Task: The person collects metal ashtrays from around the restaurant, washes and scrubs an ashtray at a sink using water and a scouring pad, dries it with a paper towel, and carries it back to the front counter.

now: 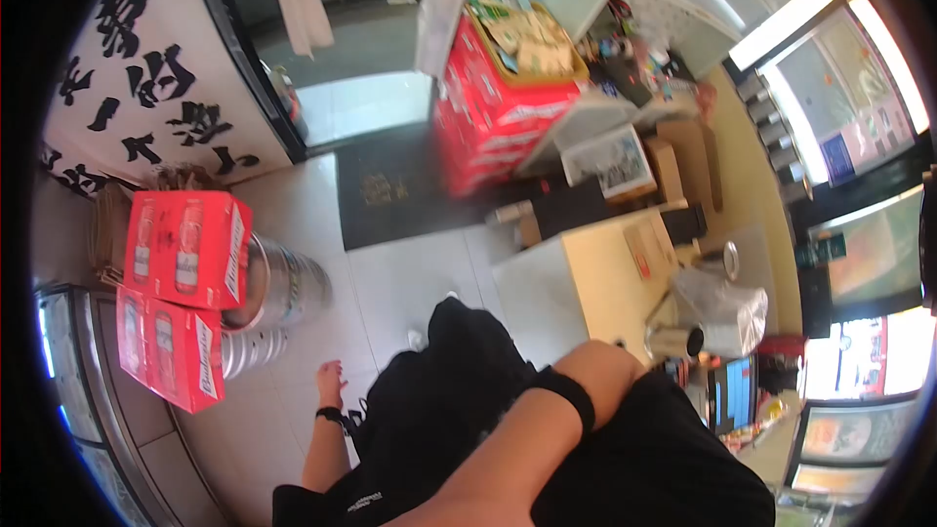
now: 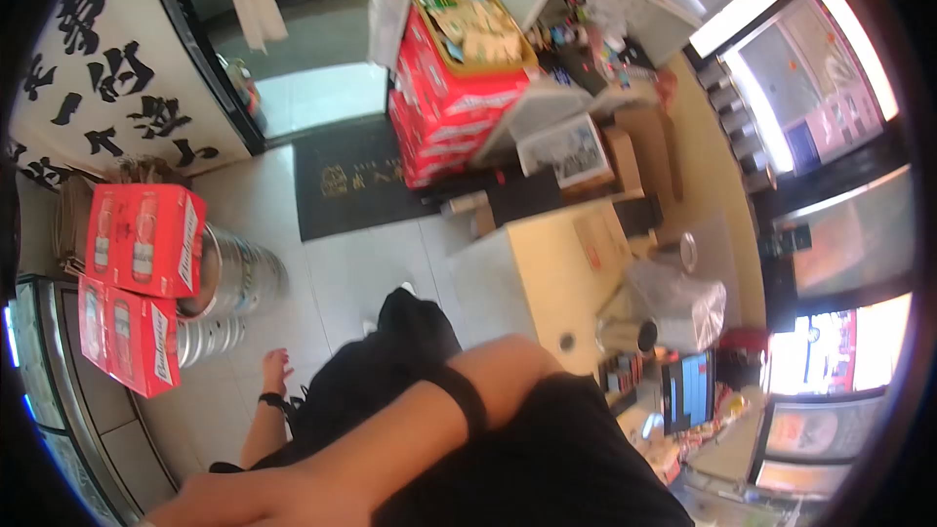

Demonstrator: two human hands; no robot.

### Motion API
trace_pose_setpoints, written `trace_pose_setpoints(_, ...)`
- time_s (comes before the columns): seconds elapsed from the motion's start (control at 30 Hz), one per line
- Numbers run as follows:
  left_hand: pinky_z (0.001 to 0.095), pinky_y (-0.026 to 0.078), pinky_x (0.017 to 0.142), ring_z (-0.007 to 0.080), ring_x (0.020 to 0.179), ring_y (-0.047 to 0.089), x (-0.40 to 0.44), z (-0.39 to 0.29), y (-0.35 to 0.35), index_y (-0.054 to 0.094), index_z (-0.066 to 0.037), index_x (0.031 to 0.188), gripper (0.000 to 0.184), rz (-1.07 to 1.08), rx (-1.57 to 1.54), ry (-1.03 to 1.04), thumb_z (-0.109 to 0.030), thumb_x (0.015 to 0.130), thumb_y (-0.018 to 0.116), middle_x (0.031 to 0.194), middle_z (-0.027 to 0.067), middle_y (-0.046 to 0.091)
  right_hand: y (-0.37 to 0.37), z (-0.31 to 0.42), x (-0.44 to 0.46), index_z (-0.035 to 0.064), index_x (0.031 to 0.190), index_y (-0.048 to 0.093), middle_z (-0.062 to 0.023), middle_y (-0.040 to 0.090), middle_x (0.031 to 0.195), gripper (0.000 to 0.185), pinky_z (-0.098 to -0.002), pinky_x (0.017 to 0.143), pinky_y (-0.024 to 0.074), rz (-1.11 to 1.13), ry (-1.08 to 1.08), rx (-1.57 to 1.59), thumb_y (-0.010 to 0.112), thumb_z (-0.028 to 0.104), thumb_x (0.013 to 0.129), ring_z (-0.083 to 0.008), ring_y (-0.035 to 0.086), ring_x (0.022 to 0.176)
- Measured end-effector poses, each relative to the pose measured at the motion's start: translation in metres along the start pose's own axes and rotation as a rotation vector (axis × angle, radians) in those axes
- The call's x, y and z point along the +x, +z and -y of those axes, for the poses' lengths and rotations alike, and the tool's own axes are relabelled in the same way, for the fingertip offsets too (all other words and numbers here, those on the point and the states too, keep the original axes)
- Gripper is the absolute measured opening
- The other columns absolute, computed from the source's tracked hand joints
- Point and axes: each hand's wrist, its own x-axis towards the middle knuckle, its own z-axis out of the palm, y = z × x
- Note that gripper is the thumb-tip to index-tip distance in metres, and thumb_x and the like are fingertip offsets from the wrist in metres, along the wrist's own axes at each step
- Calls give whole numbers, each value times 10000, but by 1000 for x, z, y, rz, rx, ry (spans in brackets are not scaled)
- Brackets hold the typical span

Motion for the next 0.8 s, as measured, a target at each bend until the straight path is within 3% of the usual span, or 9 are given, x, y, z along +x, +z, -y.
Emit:
trace_pose_setpoints(0.17, 293, 500, 593, 139, 759, 560, 29, -55, 33, 649, -63, 1011, 259, 134, -41, 36, -248, 860, 548, 831, 41, 592, -86, 59, 72, -102, 1171, 517, -255, 617, 1092, 427, -397, 835, 457, 228, 303, 204, 391, 279, 1026, -353, 595, 995)
trace_pose_setpoints(0.23, 338, 533, 723, 154, 878, 580, 45, -101, 37, 659, -65, 1012, 234, 156, 25, 15, -197, 840, 570, 881, 50, 604, -127, 57, 74, -108, 1044, 553, -239, 637, 946, 418, -405, 740, 460, 338, 438, 107, 385, 274, 1023, -355, 609, 842)
trace_pose_setpoints(0.37, 305, 526, 684, 159, 788, 621, 82, -196, 70, 675, -29, 994, 221, 167, 125, 211, -172, 853, 585, 862, 77, 667, -226, 63, 83, -102, 1013, 588, -238, 666, 958, 367, -350, 709, 517, 481, 366, 52, 414, 221, 1024, -341, 657, 825)
trace_pose_setpoints(0.4, 305, 526, 684, 159, 788, 621, 98, -223, 75, 675, -29, 994, 221, 141, 118, 215, -172, 853, 585, 862, 77, 667, -265, 61, 73, -71, 1217, 468, -204, 572, 1155, 486, -349, 849, 471, 702, 578, -1, 468, 356, 986, -293, 596, 1013)
trace_pose_setpoints(0.53, 343, 506, 808, 229, 886, 659, 185, -313, 103, 659, -6, 1027, 241, 93, 369, 595, -192, 894, 585, 941, 135, 696, -362, 152, 96, -59, 1300, 456, -187, 545, 1237, 587, -354, 914, 471, 281, 704, -238, 516, 413, 957, -260, 587, 1082)
trace_pose_setpoints(0.57, 357, 499, 833, 254, 922, 648, 222, -329, 108, 638, -4, 1066, 248, -9, 581, 1172, -181, 903, 577, 989, 147, 683, -369, 169, 124, -61, 1282, 470, -200, 553, 1220, 552, -356, 903, 480, 186, 596, -236, 513, 385, 960, -273, 594, 1067)
trace_pose_setpoints(0.63, 348, 487, 874, 243, 991, 626, 213, -439, 122, 615, 0, 1095, 240, 168, 287, 635, -127, 893, 588, 1055, 157, 663, -375, 191, 176, -67, 1245, 498, -226, 570, 1187, 485, -361, 881, 498, 62, 391, -150, 508, 330, 966, -299, 610, 1039)
trace_pose_setpoints(0.7, 275, 495, 830, 186, 931, 613, 187, -545, 135, 622, -44, 1035, 163, -21, 321, 924, -39, 909, 519, 989, 88, 643, -385, 205, 216, -72, 1209, 527, -251, 586, 1154, 419, -365, 858, 515, -1, 257, -35, 502, 274, 973, -324, 626, 1011)
trace_pose_setpoints(0.8, 309, 476, 883, 191, 1081, 578, 165, -673, 160, 563, -12, 1145, 260, 31, 20, 891, -11, 885, 560, 1143, 106, 614, -402, 221, 268, -80, 1154, 569, -290, 611, 1105, 329, -372, 824, 542, -123, 194, 133, 495, 190, 983, -363, 650, 968)
